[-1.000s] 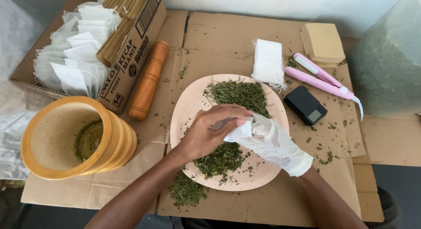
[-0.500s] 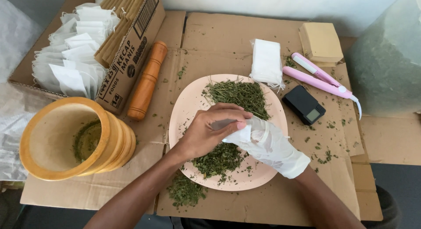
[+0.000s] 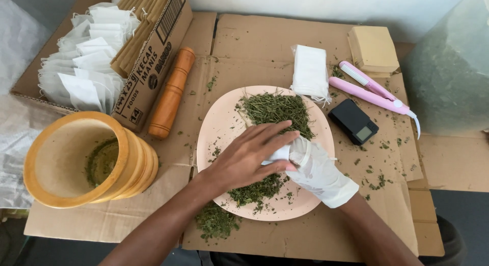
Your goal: The person uses a small spoon to fill individual white tea bags with dried leaves from a plate, occasionally reaching for new bags from a cardboard box and placing filled ones aside.
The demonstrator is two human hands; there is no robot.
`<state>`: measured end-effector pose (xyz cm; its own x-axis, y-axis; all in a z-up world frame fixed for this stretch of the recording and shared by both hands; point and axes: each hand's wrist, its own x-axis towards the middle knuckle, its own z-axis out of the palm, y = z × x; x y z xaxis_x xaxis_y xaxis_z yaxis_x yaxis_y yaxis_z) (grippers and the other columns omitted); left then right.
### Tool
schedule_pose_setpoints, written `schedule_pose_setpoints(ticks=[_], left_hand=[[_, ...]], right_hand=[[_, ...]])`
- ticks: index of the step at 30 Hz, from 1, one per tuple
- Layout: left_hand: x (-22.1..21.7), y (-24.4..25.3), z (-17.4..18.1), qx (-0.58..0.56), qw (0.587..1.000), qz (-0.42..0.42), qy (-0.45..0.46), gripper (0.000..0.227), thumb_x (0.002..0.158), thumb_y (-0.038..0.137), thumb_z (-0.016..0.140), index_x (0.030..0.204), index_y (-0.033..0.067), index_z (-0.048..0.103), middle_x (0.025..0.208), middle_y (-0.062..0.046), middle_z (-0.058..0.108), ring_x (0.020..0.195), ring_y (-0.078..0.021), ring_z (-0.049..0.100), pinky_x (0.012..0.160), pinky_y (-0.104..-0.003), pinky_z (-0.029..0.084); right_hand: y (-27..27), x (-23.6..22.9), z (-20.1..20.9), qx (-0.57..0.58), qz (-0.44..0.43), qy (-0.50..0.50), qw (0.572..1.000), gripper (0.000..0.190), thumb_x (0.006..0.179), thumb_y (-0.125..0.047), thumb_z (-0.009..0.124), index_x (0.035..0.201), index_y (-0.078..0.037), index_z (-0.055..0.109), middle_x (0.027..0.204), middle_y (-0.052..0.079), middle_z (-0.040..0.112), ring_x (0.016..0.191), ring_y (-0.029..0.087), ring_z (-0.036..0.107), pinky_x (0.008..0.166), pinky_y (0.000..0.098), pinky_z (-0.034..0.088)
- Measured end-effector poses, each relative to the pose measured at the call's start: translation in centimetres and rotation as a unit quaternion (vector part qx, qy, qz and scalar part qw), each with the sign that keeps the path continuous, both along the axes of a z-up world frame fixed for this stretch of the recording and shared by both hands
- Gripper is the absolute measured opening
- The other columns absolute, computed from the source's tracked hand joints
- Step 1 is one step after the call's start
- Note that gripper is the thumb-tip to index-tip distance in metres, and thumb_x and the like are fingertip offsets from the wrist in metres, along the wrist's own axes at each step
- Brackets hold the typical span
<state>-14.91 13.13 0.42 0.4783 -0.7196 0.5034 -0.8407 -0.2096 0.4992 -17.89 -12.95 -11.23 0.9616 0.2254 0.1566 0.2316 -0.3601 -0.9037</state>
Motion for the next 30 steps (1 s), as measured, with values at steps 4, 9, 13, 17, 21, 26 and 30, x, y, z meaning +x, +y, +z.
schedule_pose_setpoints(ticks=[4,9,13,17,21,26,30], left_hand=[[0.6,-0.3,-1.8,0.022,0.998,0.032,-0.052,0.056,0.107,0.041,0.072,0.15,0.0069,0.062,0.133,-0.027,0.073,0.119,-0.0401,0.074,0.103,-0.056,0.061],[2.3,0.6,-3.1,0.025,0.993,0.082,-0.077,0.054,0.109,0.042,0.07,0.148,0.0057,0.065,0.112,-0.022,0.079,0.099,-0.032,0.077,0.09,-0.045,0.065],[3.8,2.1,-1.1,0.051,0.99,0.11,-0.074,0.05,0.11,0.044,0.068,0.145,0.0087,0.066,0.115,-0.019,0.076,0.105,-0.0309,0.074,0.097,-0.046,0.062],[3.7,3.3,0.5,0.045,0.986,0.144,-0.071,0.049,0.11,0.048,0.068,0.145,0.0141,0.066,0.116,-0.014,0.074,0.109,-0.0302,0.075,0.099,-0.048,0.061],[3.6,3.7,1.1,0.048,0.985,0.16,-0.048,0.053,0.109,0.053,0.067,0.148,0.017,0.067,0.118,-0.013,0.072,0.113,-0.0299,0.075,0.102,-0.052,0.061],[4.0,4.6,0.5,-0.003,0.988,0.152,-0.008,0.052,0.109,0.045,0.072,0.149,0.0129,0.063,0.115,-0.018,0.072,0.111,-0.0354,0.076,0.099,-0.053,0.062],[4.8,5.4,0.3,-0.014,0.988,0.151,0.0,0.053,0.107,0.046,0.074,0.146,0.0124,0.064,0.113,-0.019,0.072,0.109,-0.036,0.077,0.095,-0.053,0.063]], right_hand=[[0.0,0.1,0.1,-0.012,0.002,0.0,1.0,0.019,0.093,-0.008,0.087,0.109,-0.003,0.078,0.088,0.01,0.069,0.072,0.025,0.069,0.062,0.0351,0.053],[2.9,-1.1,11.7,-0.096,-0.092,0.156,0.979,0.027,0.096,-0.022,0.087,0.122,-0.016,0.086,0.087,-0.001,0.079,0.064,0.016,0.07,0.064,0.0321,0.057],[1.8,-1.6,14.3,-0.095,-0.118,0.067,0.986,0.032,0.084,-0.028,0.097,0.113,-0.018,0.091,0.107,-0.001,0.076,0.078,0.012,0.069,0.065,0.0254,0.048],[1.0,-2.3,14.7,-0.284,-0.041,0.056,0.956,0.042,0.082,-0.055,0.09,0.117,-0.031,0.089,0.116,0.0,0.076,0.103,0.023,0.077,0.084,0.0375,0.06],[1.9,-2.7,15.4,-0.313,-0.046,0.125,0.94,0.058,0.085,-0.064,0.083,0.13,-0.027,0.082,0.13,0.009,0.074,0.124,0.033,0.07,0.104,0.0484,0.053],[3.4,-3.0,17.6,-0.274,-0.065,0.195,0.939,0.055,0.093,-0.059,0.076,0.131,-0.019,0.079,0.128,0.012,0.075,0.133,0.033,0.071,0.114,0.0439,0.051],[3.0,-3.1,17.2,-0.179,-0.081,0.185,0.963,0.037,0.097,-0.041,0.077,0.123,-0.015,0.081,0.11,0.007,0.079,0.115,0.025,0.079,0.101,0.0319,0.056]])
